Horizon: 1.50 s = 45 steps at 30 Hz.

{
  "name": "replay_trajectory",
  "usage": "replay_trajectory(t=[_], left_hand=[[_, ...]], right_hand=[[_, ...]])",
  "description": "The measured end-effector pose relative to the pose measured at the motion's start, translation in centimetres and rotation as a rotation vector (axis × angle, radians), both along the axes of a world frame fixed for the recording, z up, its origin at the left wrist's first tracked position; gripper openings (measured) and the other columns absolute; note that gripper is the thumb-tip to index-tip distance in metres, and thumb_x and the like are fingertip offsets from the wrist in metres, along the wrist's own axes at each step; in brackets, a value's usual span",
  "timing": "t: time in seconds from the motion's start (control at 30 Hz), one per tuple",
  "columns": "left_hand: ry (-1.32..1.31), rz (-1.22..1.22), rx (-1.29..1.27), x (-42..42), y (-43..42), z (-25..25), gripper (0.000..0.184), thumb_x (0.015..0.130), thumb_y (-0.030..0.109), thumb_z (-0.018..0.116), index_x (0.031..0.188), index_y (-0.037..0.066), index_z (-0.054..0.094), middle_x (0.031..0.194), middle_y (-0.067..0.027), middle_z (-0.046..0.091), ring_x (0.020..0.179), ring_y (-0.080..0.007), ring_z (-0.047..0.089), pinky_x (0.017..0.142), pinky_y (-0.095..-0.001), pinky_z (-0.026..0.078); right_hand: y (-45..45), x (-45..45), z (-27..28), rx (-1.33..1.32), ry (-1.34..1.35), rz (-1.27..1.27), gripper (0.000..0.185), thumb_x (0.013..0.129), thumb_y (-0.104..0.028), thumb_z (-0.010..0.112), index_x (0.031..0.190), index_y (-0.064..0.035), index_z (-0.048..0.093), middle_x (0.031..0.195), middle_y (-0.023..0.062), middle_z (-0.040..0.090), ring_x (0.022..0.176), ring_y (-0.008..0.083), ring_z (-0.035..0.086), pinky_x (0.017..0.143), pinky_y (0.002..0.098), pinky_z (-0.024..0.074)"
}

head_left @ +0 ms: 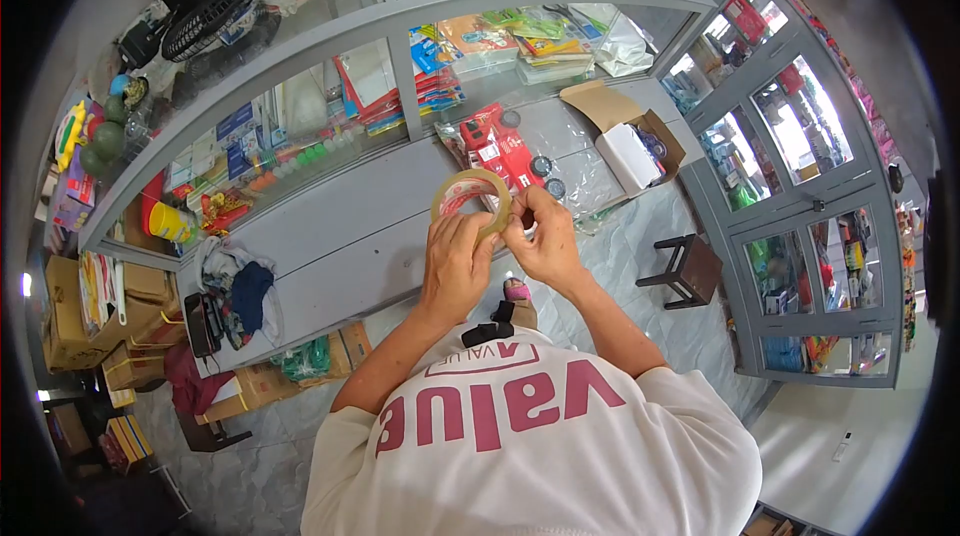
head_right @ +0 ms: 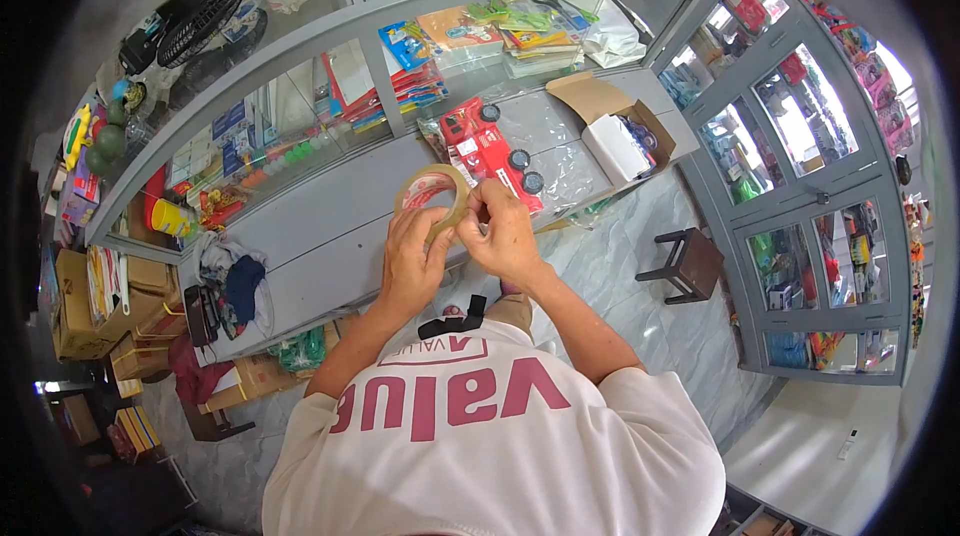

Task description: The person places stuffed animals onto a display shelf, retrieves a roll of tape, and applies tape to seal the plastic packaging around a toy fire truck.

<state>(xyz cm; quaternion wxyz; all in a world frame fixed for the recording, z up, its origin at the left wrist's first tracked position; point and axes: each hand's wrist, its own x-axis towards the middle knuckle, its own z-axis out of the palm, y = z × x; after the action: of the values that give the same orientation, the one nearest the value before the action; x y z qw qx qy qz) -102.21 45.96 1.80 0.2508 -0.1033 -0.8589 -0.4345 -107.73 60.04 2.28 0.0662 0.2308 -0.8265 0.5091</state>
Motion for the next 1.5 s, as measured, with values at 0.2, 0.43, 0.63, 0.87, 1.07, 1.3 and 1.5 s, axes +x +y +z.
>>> replay_trajectory(t=[0.2,0.43,0.63,0.87,1.07,1.3,1.5], left_hand=[[-0.297,-0.157,0.24,-0.9,-2.1,0.0,0.018,0.088,0.017,0.054,0.094,0.0,0.056,0.086,-0.009,0.062,0.078,-0.0186,0.057,0.073,-0.0299,0.043],[-0.688,-0.41,0.583,-2.7,-4.9,-2.0,0.025,0.093,0.023,0.047,0.094,0.001,0.058,0.079,-0.0018,0.059,0.072,-0.0066,0.053,0.064,-0.0245,0.043],[-0.856,-0.605,0.758,-3.9,-6.1,-1.2,0.027,0.092,0.026,0.048,0.089,0.002,0.06,0.081,-0.0003,0.059,0.073,-0.0056,0.053,0.066,-0.0211,0.043],[-0.952,-0.639,0.884,-4.7,-5.7,-0.5,0.023,0.089,0.02,0.053,0.094,-0.001,0.061,0.083,-0.0029,0.062,0.072,-0.0069,0.056,0.064,-0.0204,0.045],[-1.037,-0.81,0.963,-5.9,-6.0,-1.4,0.021,0.085,0.014,0.053,0.095,-0.002,0.062,0.083,-0.0044,0.063,0.068,-0.0081,0.058,0.061,-0.0202,0.047],[-1.148,-0.797,1.088,-6.2,-5.4,-2.4,0.021,0.087,0.015,0.053,0.094,-0.003,0.062,0.083,-0.0054,0.064,0.068,-0.0091,0.06,0.061,-0.0205,0.048],[-1.187,-0.864,1.091,-6.9,-5.1,-3.5,0.022,0.088,0.017,0.053,0.093,-0.002,0.062,0.081,-0.0047,0.063,0.069,-0.009,0.059,0.062,-0.0214,0.048]], right_hand=[[1.1,-0.7,-0.3,-0.105,-0.346,0.165,0.011,0.075,-0.002,0.054,0.087,-0.0003,0.055,0.076,0.0093,0.054,0.065,0.0158,0.052,0.058,0.0276,0.0422],[1.6,-1.8,1.5,0.002,0.039,0.498,0.017,0.079,-0.002,0.061,0.096,-0.0023,0.064,0.087,0.0053,0.057,0.079,0.0148,0.055,0.067,0.0258,0.0441],[1.1,-2.1,2.6,0.091,-0.018,0.593,0.008,0.081,-0.005,0.06,0.088,-0.0015,0.062,0.087,0.0091,0.055,0.083,0.0211,0.055,0.07,0.0303,0.0457],[0.0,-1.0,2.8,0.218,0.271,0.547,0.014,0.082,-0.004,0.057,0.094,-0.0012,0.051,0.087,0.0113,0.046,0.083,0.0277,0.052,0.072,0.0351,0.0449],[0.0,-0.8,2.1,0.1,0.338,0.533,0.013,0.082,-0.003,0.057,0.092,-0.0011,0.049,0.092,0.0136,0.049,0.086,0.0303,0.051,0.076,0.038,0.0436],[0.3,-0.1,1.1,0.05,0.323,0.492,0.009,0.086,-0.006,0.052,0.092,-0.0028,0.046,0.09,0.0142,0.052,0.083,0.0309,0.05,0.077,0.0379,0.04],[0.5,0.2,1.3,-0.297,-0.041,0.421,0.015,0.086,-0.007,0.053,0.099,-0.0012,0.048,0.091,0.0122,0.052,0.082,0.024,0.051,0.075,0.0337,0.0413]])
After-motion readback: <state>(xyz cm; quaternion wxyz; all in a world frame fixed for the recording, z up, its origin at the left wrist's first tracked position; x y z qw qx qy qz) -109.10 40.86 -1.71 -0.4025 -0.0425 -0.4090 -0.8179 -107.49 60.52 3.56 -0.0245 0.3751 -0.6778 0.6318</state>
